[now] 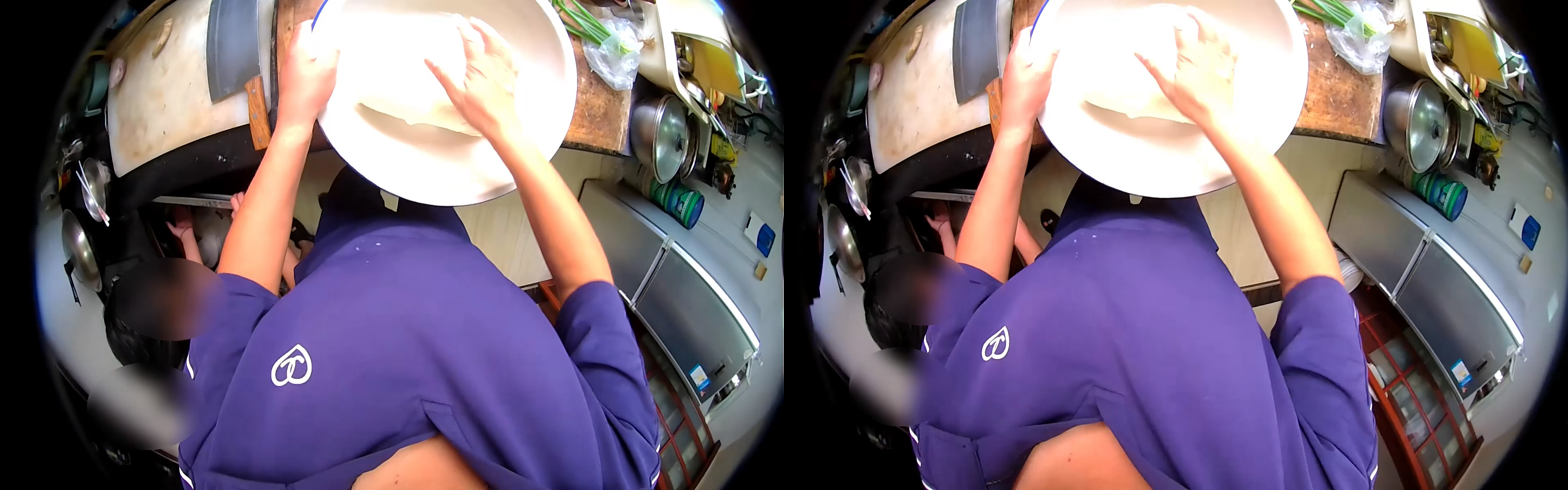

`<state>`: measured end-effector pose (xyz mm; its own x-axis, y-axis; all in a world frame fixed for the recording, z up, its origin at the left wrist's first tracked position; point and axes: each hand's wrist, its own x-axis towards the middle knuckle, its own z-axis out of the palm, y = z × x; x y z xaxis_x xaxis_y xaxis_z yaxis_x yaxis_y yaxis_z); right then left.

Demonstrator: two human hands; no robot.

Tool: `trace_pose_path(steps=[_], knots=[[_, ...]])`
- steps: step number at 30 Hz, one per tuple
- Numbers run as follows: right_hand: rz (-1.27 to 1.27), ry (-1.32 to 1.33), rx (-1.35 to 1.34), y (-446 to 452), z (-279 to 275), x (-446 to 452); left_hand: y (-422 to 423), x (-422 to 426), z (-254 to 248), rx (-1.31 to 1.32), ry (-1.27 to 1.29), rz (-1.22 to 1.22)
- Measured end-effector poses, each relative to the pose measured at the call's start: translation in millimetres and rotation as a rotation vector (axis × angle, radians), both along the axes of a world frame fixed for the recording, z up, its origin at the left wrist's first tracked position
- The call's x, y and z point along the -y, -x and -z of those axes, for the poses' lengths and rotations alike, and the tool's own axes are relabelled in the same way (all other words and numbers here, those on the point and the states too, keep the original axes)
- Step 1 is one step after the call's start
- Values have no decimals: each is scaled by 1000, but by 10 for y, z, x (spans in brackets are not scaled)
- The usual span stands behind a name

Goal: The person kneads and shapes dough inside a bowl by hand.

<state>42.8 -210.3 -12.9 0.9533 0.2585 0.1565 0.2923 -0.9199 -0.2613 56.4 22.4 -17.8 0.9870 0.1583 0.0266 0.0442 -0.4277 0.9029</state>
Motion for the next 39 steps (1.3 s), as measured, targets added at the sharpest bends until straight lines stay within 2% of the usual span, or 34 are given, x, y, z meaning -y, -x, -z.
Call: trace_pose_path(steps=[2,3,6,9,12,15,18,21,22,24,26,28,30,33,36,37,39], knots=[[-56,32,-320,26,299,-68,9,17,21,8,29,5],[-115,51,-640,95,102,-131,-3,4,39,15,41,-1],[-40,-231,-529,773,194,-255,10,-16,155,78,-16,-36],[48,-145,-921,674,-74,-403,23,4,136,10,62,-46],[77,-223,-739,492,-178,-539,25,6,79,-23,13,-48],[46,-139,-792,189,219,-451,37,24,72,5,53,-61],[-20,-119,-781,-394,332,-321,-43,189,-47,274,206,-95],[-191,-124,-680,-963,162,-210,-14,58,3,118,295,32],[-255,-117,-638,-1071,91,-175,-3,52,-13,137,234,33],[-390,-69,-535,-1112,-12,-67,0,64,-104,168,119,49],[-508,42,-417,-852,-95,133,-29,49,-115,93,147,51],[-506,297,-286,-324,-217,304,-29,37,-125,68,181,41],[-418,-183,-561,-18,-437,479,-32,53,-141,89,223,35],[123,-338,-850,135,-540,605,-41,69,-79,138,255,16],[-34,-266,-443,26,-167,323,-28,41,-30,111,202,4],[-107,-79,-262,57,286,286,-29,44,-48,141,213,18],[-320,228,-303,126,111,243,-53,87,-85,194,244,62]])
